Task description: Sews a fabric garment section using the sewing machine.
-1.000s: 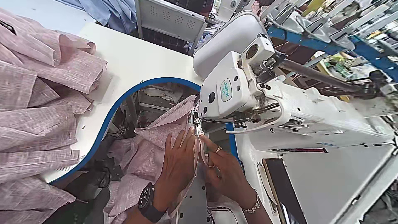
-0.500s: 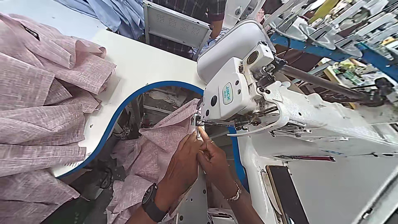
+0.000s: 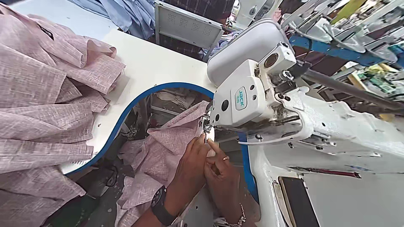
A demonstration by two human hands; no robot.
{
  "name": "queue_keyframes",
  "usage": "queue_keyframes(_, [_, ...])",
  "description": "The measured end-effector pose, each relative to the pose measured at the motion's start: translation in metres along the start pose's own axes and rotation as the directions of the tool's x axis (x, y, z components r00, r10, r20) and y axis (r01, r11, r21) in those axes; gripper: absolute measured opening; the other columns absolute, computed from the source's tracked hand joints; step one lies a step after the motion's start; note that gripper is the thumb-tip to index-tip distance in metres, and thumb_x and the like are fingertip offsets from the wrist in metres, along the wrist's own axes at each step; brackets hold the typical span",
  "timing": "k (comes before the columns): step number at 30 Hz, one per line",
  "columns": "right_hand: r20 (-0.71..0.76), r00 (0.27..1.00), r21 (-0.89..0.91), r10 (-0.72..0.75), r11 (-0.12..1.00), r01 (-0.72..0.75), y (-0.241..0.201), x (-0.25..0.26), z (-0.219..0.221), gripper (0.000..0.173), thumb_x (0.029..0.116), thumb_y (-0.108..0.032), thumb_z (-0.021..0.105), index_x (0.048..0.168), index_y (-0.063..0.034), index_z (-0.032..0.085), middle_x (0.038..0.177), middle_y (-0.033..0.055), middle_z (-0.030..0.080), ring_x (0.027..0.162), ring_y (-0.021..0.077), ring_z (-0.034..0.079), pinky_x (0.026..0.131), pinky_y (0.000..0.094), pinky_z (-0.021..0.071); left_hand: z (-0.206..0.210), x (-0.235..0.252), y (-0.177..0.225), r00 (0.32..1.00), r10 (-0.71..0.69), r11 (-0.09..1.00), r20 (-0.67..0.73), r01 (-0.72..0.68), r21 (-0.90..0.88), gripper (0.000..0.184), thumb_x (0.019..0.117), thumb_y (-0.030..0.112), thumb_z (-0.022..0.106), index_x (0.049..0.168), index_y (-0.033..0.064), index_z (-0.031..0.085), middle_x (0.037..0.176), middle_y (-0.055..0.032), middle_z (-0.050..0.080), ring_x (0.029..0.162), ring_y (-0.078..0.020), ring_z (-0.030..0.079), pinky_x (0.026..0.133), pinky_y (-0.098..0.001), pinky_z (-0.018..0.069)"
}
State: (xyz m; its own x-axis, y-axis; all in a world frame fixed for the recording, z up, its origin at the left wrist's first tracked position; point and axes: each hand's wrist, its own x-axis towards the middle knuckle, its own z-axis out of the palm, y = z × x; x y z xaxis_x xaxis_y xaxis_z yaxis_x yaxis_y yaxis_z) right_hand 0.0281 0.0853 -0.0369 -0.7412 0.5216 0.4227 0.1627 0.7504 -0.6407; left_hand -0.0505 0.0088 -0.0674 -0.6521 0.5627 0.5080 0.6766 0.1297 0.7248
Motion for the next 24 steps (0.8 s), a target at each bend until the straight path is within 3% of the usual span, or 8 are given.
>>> queue_keyframes(4, [-0.131,0.970,-0.358,-0.206,0.922,0.147,-0.007,0.007,0.014,0.023,0.0898,-0.017,0.062,0.086,-0.0035,0.080,0.073,0.0143,0.067,0.058,0.0213,0.065,0.049,0.0304,0.0498,0.007,0.012,-0.007,0.997,-0.030,0.998,-0.071,0.025,-0.063,0.014,0.0935,-0.002,0.054,0.099,-0.0030,0.067,0.121,-0.0261,0.068,0.115,-0.0382,0.068,0.095,-0.0410,0.0558])
queue_keyframes(7, [-0.074,0.990,-0.425,-0.122,0.902,0.079,-0.018,-0.011,-0.007,0.022,0.0911,-0.016,0.063,0.092,0.0008,0.078,0.070,0.0132,0.071,0.058,0.0273,0.070,0.051,0.0414,0.0547,-0.011,0.006,0.004,0.986,-0.160,0.979,0.037,0.164,-0.118,0.023,0.0942,0.009,0.058,0.109,-0.0070,0.065,0.106,-0.0215,0.068,0.100,-0.0345,0.067,0.087,-0.0454,0.0556])
queue_keyframes(10, [0.049,0.992,-0.386,0.113,0.918,-0.085,-0.045,-0.062,-0.065,0.023,0.0887,-0.013,0.070,0.096,0.0080,0.076,0.077,0.0190,0.074,0.066,0.0328,0.073,0.062,0.0500,0.0585,-0.064,-0.018,0.038,0.826,-0.396,0.880,0.402,0.466,-0.092,0.055,0.0950,0.024,0.071,0.135,-0.0080,0.052,0.098,-0.0192,0.069,0.087,-0.0331,0.068,0.082,-0.0505,0.0556])
queue_keyframes(13, [0.138,0.988,-0.519,0.071,0.855,0.011,-0.046,-0.078,-0.118,0.022,0.0913,-0.013,0.068,0.089,0.0068,0.076,0.080,0.0207,0.075,0.068,0.0341,0.073,0.059,0.0498,0.0570,-0.073,-0.051,0.043,0.895,-0.313,0.934,0.317,0.351,-0.068,0.023,0.0953,0.008,0.063,0.113,-0.0047,0.070,0.090,-0.0163,0.072,0.078,-0.0287,0.071,0.073,-0.0448,0.0573])
queue_keyframes(15, [0.271,0.961,-0.625,-0.056,0.749,0.220,-0.057,-0.062,-0.130,0.021,0.0907,-0.014,0.066,0.081,0.0024,0.073,0.072,0.0176,0.070,0.059,0.0318,0.071,0.047,0.0461,0.0535,-0.062,-0.058,0.038,0.976,-0.165,0.972,0.140,0.185,-0.143,0.021,0.0971,0.011,0.056,0.096,0.0026,0.075,0.078,-0.0073,0.072,0.068,-0.0151,0.069,0.065,-0.0293,0.0560])
queue_keyframes(17, [0.382,0.918,-0.615,-0.106,0.713,0.338,-0.084,-0.059,-0.110,0.016,0.0888,-0.011,0.066,0.079,0.0000,0.071,0.067,0.0148,0.067,0.052,0.0291,0.067,0.042,0.0433,0.0510,-0.055,-0.063,0.038,0.988,-0.097,0.967,0.117,0.121,-0.224,0.024,0.0966,0.011,0.055,0.091,0.0026,0.077,0.072,-0.0063,0.072,0.064,-0.0119,0.069,0.062,-0.0261,0.0556])
queue_keyframes(20, [0.441,0.893,-0.570,-0.089,0.741,0.355,-0.102,-0.069,-0.059,0.010,0.0853,-0.009,0.064,0.083,-0.0022,0.070,0.064,0.0104,0.063,0.046,0.0231,0.062,0.039,0.0360,0.0476,-0.053,-0.071,0.031,0.947,-0.213,0.881,0.241,0.293,-0.372,0.021,0.0915,0.012,0.056,0.074,0.0056,0.065,0.056,-0.0005,0.056,0.049,-0.0057,0.053,0.047,-0.0249,0.0419])
queue_keyframes(24, [0.427,0.902,-0.546,-0.059,0.779,0.309,-0.090,-0.054,-0.039,0.012,0.0856,-0.011,0.060,0.081,-0.0041,0.069,0.058,0.0070,0.059,0.044,0.0223,0.061,0.037,0.0360,0.0461,-0.047,-0.051,0.009,0.901,-0.243,0.716,0.360,0.417,-0.560,0.020,0.0931,0.013,0.060,0.074,0.0088,0.063,0.056,0.0076,0.049,0.049,0.0013,0.044,0.049,-0.0193,0.0367])
